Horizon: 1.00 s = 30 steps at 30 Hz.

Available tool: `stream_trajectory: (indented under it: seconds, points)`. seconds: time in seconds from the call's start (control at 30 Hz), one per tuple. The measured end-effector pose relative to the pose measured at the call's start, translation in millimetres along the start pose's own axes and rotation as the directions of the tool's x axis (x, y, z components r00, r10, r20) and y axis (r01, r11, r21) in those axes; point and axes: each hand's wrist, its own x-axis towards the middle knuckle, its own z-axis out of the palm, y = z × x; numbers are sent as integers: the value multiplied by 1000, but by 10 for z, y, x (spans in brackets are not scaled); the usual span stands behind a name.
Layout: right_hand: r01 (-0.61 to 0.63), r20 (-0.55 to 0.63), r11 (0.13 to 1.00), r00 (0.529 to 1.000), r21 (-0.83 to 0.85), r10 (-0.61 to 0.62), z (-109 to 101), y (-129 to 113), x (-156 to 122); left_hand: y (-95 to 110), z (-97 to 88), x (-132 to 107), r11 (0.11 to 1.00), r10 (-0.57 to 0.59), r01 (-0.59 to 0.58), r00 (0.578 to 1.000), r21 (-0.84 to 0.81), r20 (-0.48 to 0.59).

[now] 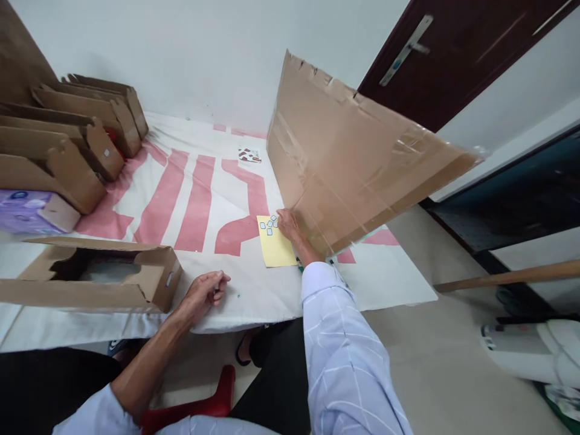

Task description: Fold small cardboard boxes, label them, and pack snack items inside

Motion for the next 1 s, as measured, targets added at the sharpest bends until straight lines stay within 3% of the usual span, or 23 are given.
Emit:
stream_trajectory:
  seconds: [0.1,0.17,0.3,0.47,0.7,1.0]
  points:
    - [-1,-77,999,997,33,4,-216,-212,-227,105,17,-19,977,-8,3,1000,-213,-20]
    - [29,-102,987,995,157,-13,-296,-414,-511,168,38,-38,952,-31,18,999,-304,-36]
    - [118,-12,887,992,446,-126,-342,-952,-1221,234,94,-67,921,-36,35,999,-387,5]
    - [213,56,834,959,509,-278,-320,-1476,-1827,214,115,-76,919,-16,27,999,-393,31]
    - [373,19,848,912,377,-409,-186,-1624,-1951,212,209,-84,908,-20,64,994,-414,111]
    - [294,93,865,929,407,-359,-116,-1512,-1889,238,319,-74,947,12,86,953,-311,303]
